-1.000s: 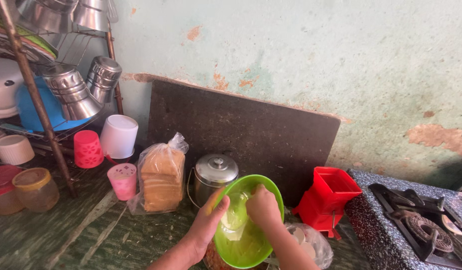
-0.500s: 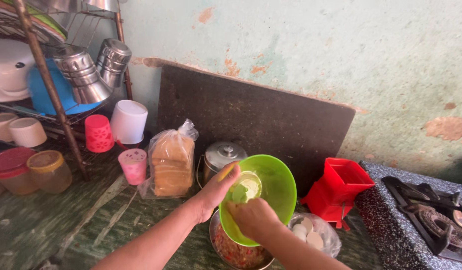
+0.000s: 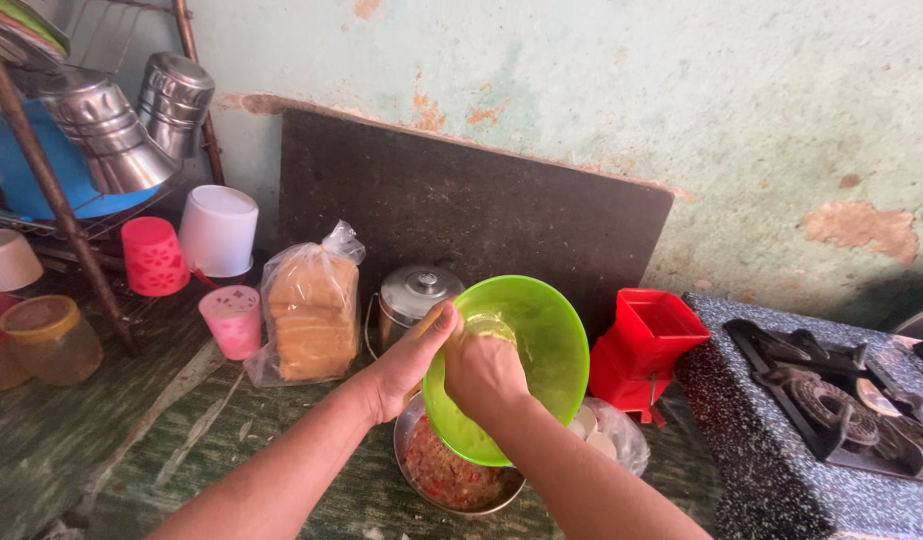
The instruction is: The person cracks eggs one at a time into a green bowl, then whisks the eggs with a spoon. They pour the beaten eggs into a metal bowl of chopped vegetables and stir the mixture together by hand and with the spoon.
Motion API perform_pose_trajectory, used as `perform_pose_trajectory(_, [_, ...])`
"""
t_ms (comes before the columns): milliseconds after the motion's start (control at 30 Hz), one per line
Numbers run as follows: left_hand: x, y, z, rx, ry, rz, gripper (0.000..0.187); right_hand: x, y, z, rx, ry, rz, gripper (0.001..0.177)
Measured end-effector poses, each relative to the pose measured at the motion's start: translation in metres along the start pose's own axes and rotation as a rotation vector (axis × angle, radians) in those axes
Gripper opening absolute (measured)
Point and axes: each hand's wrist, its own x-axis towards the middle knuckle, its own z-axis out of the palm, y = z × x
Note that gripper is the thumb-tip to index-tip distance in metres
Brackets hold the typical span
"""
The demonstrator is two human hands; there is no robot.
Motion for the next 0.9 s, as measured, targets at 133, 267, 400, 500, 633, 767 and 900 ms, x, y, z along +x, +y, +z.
perform_pose_trajectory(133, [0.002, 0.0, -0.003, -0.027, -0.031, 0.03, 0.115, -0.028, -0.004, 0.003, -0.155, -0.048, -0.314, 0.034])
perform_pose_trajectory(267, [0.01, 0.002, -0.007, 0.104, 0.005, 0.016, 0.115, -0.046, 0.005, 0.0, -0.227, -0.362, -0.41, 0.041])
perform_pose_trajectory(400, [0.012, 0.004, -0.004, 0.253, 0.05, -0.007, 0.112, -0.023, 0.043, -0.004, -0.388, -0.347, -0.178, 0.053])
perform_pose_trajectory(500, [0.009, 0.004, 0.006, 0.283, 0.007, 0.058, 0.111, -0.001, 0.06, 0.002, -0.243, 0.033, 0.039, 0.029])
perform_pose_trajectory(633, [0.006, 0.012, 0.014, 0.34, -0.019, 0.267, 0.109, 0.009, 0.053, 0.012, -0.342, -0.003, 0.079, 0.026])
perform_pose_trajectory(767, [-0.003, 0.011, 0.014, 0.142, 0.019, 0.099, 0.11, 0.011, 0.026, 0.015, -0.335, -0.037, 0.072, 0.015])
perform_pose_trajectory(900, [0.001, 0.004, 0.014, 0.17, 0.068, 0.121, 0.108, 0.004, 0.008, 0.024, -0.258, -0.151, 0.029, 0.012])
